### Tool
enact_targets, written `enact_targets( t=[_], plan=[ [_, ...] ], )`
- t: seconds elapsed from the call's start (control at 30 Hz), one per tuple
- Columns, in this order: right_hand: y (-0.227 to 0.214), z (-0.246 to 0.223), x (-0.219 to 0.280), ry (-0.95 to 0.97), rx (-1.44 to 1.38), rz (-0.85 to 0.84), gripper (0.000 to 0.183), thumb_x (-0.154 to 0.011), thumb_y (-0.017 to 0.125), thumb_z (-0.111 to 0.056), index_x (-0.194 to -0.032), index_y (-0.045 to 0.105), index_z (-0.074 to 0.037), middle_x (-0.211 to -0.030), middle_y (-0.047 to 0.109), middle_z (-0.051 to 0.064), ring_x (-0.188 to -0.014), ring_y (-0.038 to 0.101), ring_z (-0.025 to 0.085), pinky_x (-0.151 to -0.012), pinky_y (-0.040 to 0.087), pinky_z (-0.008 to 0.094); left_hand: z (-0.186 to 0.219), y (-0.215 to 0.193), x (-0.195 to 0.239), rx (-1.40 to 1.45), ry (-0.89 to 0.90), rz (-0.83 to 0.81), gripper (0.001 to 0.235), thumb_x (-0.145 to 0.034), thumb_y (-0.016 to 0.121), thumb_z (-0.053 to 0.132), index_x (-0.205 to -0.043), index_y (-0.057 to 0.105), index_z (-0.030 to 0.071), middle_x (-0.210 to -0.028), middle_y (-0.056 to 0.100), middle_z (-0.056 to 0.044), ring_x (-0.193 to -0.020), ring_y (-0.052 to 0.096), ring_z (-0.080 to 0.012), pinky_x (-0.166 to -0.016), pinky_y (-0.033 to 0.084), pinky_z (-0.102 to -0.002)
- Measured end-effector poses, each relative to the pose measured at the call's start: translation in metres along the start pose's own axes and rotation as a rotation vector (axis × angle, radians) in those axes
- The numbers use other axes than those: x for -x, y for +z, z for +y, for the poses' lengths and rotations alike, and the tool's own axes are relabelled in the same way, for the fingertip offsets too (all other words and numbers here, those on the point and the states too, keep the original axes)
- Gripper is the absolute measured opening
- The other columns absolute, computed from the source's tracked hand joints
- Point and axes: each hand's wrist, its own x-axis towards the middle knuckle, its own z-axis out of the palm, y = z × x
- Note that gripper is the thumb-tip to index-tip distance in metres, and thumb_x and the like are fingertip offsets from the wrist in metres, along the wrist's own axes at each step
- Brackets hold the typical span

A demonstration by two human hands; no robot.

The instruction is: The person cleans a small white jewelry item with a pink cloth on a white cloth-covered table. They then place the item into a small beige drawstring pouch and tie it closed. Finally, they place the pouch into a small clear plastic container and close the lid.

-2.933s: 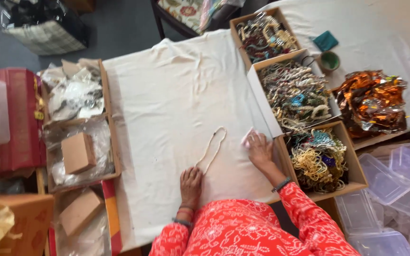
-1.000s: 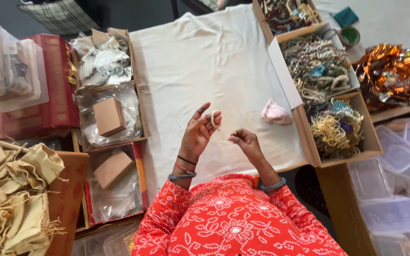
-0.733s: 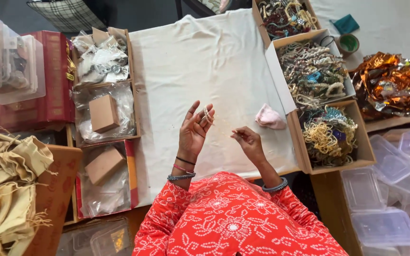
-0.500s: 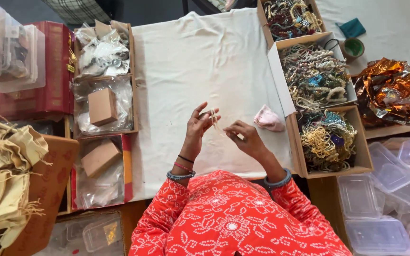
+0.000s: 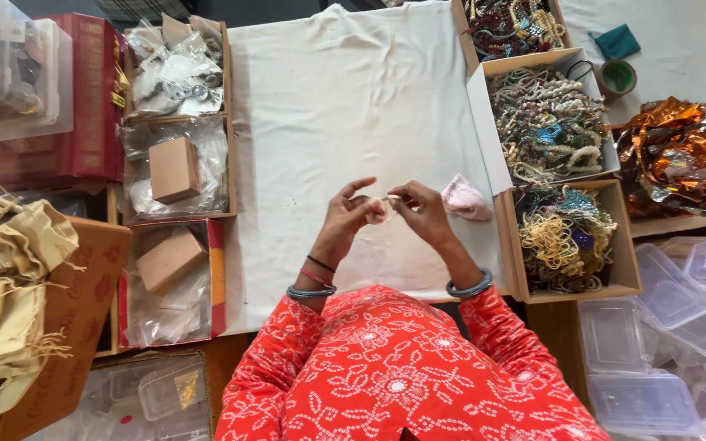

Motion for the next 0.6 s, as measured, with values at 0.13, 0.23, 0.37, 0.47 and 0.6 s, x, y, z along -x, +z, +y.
enact_targets(
  t=[0.13,0.23,0.37,0.47,0.6],
  plan=[
    [0.018,0.046,0.020,0.168,-0.067,0.087,0.010,-0.096,0.074,-0.010,-0.100,0.071,0.000,-0.087,0.070,0.002,-0.078,0.068,0.012,-0.068,0.057,0.026,-0.002,-0.005,-0.008,0.263,0.001,0.034,0.059,-0.098,0.068,0.008,-0.150,0.043,-0.002,-0.107,0.075,-0.017,-0.091,0.074,-0.0189,-0.083,0.059,-0.032],
    [0.036,0.024,0.027,0.543,-0.667,0.066,0.009,-0.094,0.070,-0.013,-0.096,0.067,-0.004,-0.088,0.072,0.003,-0.079,0.076,0.014,-0.067,0.061,0.027,0.000,-0.013,-0.006,0.290,0.040,0.139,0.057,-0.098,0.066,0.005,-0.151,0.042,0.000,-0.117,0.072,-0.018,-0.103,0.072,-0.0207,-0.094,0.059,-0.035],
    [0.035,-0.008,0.025,0.231,-0.189,0.053,0.012,-0.093,0.071,-0.011,-0.104,0.071,-0.006,-0.092,0.069,0.005,-0.077,0.073,0.016,-0.065,0.059,0.028,0.001,-0.013,-0.004,0.344,0.054,0.143,0.055,-0.098,0.058,0.013,-0.150,0.039,0.005,-0.128,0.069,-0.020,-0.117,0.069,-0.0265,-0.102,0.054,-0.037],
    [0.022,-0.041,0.014,-0.089,0.304,0.007,0.016,-0.092,0.072,-0.006,-0.108,0.074,-0.007,-0.095,0.068,0.009,-0.073,0.070,0.022,-0.063,0.055,0.033,0.000,-0.014,0.000,0.174,0.049,0.165,0.056,-0.100,0.057,0.017,-0.152,0.039,0.003,-0.129,0.069,-0.020,-0.119,0.068,-0.0256,-0.105,0.052,-0.037],
    [0.009,-0.051,-0.001,-0.133,0.332,-0.052,0.021,-0.090,0.073,-0.002,-0.111,0.071,-0.004,-0.095,0.067,0.011,-0.074,0.067,0.024,-0.065,0.054,0.035,-0.003,-0.013,0.006,-0.178,0.005,0.102,0.061,-0.104,0.060,0.024,-0.157,0.043,0.000,-0.119,0.071,-0.014,-0.113,0.066,-0.0163,-0.102,0.051,-0.032]
  ],
)
